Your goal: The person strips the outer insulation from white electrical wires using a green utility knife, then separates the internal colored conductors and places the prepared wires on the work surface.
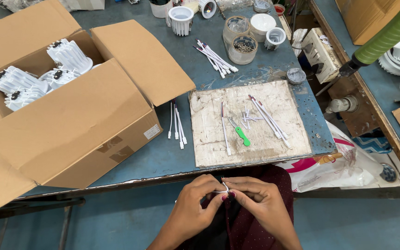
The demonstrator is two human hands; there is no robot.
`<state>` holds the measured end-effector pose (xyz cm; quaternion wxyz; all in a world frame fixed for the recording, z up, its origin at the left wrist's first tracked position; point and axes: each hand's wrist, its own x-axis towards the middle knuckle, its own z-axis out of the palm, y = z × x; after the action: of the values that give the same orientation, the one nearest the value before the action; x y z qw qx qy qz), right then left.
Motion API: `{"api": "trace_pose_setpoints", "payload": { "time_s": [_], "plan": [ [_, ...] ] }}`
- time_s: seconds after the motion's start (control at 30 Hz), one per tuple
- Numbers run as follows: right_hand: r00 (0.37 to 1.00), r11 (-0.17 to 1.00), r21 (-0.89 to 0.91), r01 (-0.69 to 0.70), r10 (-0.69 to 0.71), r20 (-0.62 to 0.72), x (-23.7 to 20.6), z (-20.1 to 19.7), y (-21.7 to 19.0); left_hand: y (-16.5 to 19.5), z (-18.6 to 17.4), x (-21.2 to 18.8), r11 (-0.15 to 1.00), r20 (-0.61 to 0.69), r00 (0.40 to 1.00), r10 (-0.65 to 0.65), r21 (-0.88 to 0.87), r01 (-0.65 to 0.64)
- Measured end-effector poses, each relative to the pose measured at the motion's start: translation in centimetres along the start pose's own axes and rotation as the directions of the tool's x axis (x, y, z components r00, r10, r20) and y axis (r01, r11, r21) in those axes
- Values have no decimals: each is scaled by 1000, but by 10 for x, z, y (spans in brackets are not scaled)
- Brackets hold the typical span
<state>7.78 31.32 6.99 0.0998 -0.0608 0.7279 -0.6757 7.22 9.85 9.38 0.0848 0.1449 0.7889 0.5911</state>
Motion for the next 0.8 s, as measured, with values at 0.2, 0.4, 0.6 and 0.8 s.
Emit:
{"api": "trace_pose_setpoints", "payload": {
  "time_s": [0.2,0.4,0.6,0.8],
  "plan": [
    [997,990,-142,-19,9,-74,-4,6,-13,-2,0,3,977,-46,977,208,49,-206],
    [995,980,-190,-63,46,-92,-4,9,-20,-6,4,3,960,-67,961,267,108,-259],
    [986,995,-90,-49,34,-164,-3,23,-6,-14,6,2,943,-56,952,302,162,-290],
    [995,998,52,-28,33,-96,-2,19,21,-29,8,5,969,-1,970,244,33,-244]
  ]
}}
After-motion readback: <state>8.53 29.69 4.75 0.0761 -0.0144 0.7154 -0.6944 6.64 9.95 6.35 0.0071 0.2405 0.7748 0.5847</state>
